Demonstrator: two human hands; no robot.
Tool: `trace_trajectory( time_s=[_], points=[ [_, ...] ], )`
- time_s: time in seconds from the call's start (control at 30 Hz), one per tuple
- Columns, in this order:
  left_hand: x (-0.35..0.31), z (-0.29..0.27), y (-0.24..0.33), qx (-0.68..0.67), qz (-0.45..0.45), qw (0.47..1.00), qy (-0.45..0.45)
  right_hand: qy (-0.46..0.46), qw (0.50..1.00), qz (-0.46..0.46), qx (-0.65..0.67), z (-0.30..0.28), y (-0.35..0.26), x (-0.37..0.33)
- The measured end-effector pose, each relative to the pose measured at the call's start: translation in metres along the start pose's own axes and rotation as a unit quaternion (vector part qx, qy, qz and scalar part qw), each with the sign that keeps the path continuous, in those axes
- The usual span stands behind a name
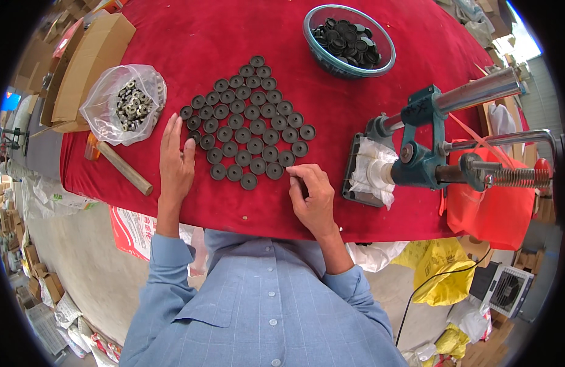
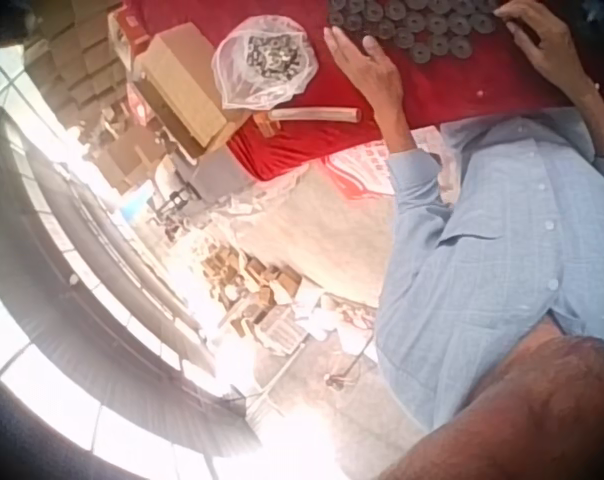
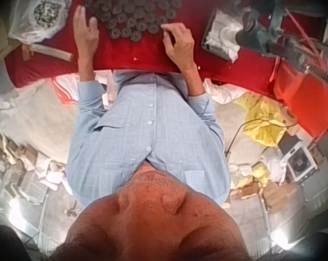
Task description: The person arranges dark circular washers on a red tablecloth and then places smaller metallic washers into their centers. The person handles the components by hand, organizing them into a grid pattern on the table.
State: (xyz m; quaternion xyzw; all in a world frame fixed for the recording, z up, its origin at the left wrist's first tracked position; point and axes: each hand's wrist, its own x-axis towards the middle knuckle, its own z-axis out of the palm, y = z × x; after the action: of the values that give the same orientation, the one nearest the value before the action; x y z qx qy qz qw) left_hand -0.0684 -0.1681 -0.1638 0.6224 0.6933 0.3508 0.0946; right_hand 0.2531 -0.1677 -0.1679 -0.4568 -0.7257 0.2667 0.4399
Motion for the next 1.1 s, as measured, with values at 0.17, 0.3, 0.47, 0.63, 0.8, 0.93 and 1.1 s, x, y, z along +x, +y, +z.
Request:
trace_trajectory(
  time_s=[0.17, 0.3, 0.47, 0.63, 0.8, 0.93, 1.1],
  points=[
    [-0.047, -0.014, 0.008, 0.020, 0.015, 1.000, -0.001, -0.011, 1.000, 0.000, -0.011, -0.004, -0.002, -0.002],
    [-0.070, -0.027, 0.010, 0.060, 0.016, 0.998, -0.009, -0.025, 0.999, -0.006, -0.048, -0.016, -0.009, -0.021],
    [-0.070, -0.021, 0.014, 0.109, 0.011, 0.994, -0.013, -0.045, 0.992, 0.005, -0.119, -0.029, -0.010, -0.036],
    [-0.069, -0.026, 0.016, 0.101, -0.010, 0.994, -0.044, -0.079, 0.984, 0.017, -0.159, -0.032, -0.005, -0.038],
    [-0.081, -0.024, 0.015, 0.110, -0.040, 0.992, -0.049, -0.126, 0.973, 0.034, -0.190, -0.035, -0.006, -0.045],
    [-0.083, -0.029, 0.015, 0.101, -0.030, 0.994, -0.027, -0.100, 0.973, 0.051, -0.202, -0.030, -0.015, -0.056],
    [-0.080, -0.033, 0.016, 0.106, -0.042, 0.993, -0.031, -0.104, 0.975, 0.076, -0.183, -0.027, -0.019, -0.048]
  ],
)
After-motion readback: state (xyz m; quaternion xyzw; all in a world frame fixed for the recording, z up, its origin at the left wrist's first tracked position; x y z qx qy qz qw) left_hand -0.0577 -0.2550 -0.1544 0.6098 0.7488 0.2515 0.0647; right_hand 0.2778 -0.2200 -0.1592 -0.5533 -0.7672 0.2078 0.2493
